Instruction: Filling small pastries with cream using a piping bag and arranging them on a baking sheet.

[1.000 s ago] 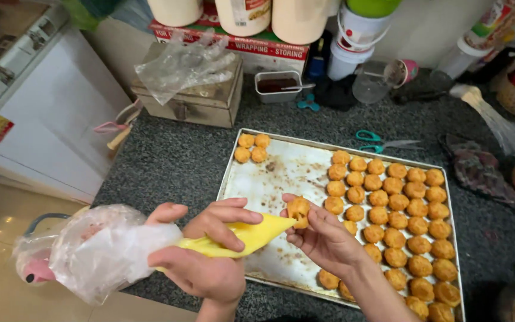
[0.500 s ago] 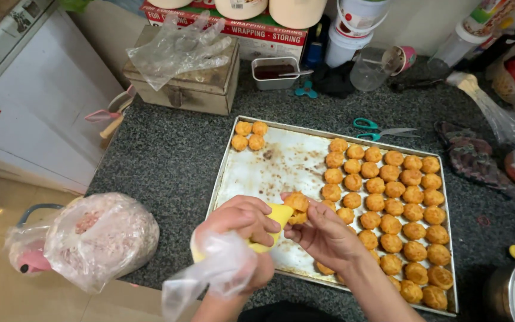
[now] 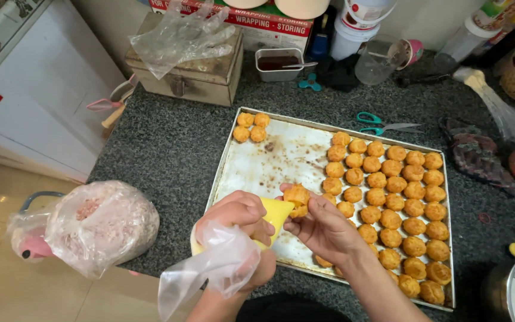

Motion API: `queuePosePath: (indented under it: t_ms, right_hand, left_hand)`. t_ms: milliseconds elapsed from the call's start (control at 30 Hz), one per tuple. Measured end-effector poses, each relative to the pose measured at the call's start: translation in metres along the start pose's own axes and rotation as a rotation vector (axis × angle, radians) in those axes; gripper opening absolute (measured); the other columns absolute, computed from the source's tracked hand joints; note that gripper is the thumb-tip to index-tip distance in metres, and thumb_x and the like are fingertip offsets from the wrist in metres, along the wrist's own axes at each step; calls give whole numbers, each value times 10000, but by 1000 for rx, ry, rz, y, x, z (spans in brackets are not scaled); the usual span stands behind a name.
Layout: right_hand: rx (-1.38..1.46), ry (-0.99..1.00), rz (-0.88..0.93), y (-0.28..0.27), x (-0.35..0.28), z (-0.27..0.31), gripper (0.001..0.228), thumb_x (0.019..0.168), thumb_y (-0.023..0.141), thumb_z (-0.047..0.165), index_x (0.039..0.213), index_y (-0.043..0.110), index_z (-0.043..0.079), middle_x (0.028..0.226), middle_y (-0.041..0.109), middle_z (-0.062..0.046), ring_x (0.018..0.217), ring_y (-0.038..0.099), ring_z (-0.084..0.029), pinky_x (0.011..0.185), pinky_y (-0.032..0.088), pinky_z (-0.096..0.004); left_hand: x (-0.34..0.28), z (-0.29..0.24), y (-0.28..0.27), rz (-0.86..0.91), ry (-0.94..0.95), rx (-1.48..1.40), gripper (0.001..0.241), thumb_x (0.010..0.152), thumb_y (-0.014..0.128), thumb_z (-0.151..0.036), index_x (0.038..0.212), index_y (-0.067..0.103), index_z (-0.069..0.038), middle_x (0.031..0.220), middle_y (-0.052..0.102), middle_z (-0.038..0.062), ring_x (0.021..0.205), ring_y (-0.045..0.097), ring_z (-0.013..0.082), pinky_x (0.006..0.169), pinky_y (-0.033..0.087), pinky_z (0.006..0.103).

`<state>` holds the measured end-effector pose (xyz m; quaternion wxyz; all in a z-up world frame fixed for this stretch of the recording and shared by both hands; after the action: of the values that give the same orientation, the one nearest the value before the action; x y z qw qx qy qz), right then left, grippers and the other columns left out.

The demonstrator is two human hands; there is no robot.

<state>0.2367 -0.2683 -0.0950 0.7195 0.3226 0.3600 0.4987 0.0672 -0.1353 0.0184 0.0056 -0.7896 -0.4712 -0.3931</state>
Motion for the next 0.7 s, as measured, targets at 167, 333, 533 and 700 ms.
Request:
queuePosePath:
  t_ms: [167,333,533,700]
  right_hand:
    - [18,7,-1,-4,1,-3,844,1109,896,306,1800,570,-52,1442,862,-230,1193,868,-294,1085,738,-483]
    - [26,25,-15,-1,1,-1,858,1102,896,308,1809,562,-46,1502,841,-251,1244,854,-297,1116,724,-479]
    - [78,5,43,16,5,17,849,1075,943,133,1783,534,-95,1513,795,-285,1306,831,-351,1113,753,-428]
    - [-350,-148,-278,-25,4,41,513,1025,831,-110,1488,671,43,1384,801,-222,1318,837,-418,1276,693,-600]
  left_hand:
    - [-3,-1,0,-31,44,102,838,1171,717,-947,1108,671,-113,666,698,29,685,635,232,722,609,398]
    - [-3,-3,1,-19,65,116,864,1181,686,-975,1129,672,-112,628,690,9,679,648,224,760,635,406]
    - [15,-18,18,-130,95,-242,762,1239,754,-821,1336,675,-69,632,636,138,555,597,246,826,626,498]
    - [24,-33,9,-226,12,204,777,1317,368,-855,1450,368,-90,699,671,142,607,704,372,853,758,548]
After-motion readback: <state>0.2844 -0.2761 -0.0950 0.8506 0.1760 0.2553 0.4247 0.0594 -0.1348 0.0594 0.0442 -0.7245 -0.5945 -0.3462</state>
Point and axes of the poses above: each hand's wrist, its own x-axis towards the middle knuckle, its own y-axis out of the palm, z = x × y, the point moved 1 cm from there along x, towards the middle knuckle
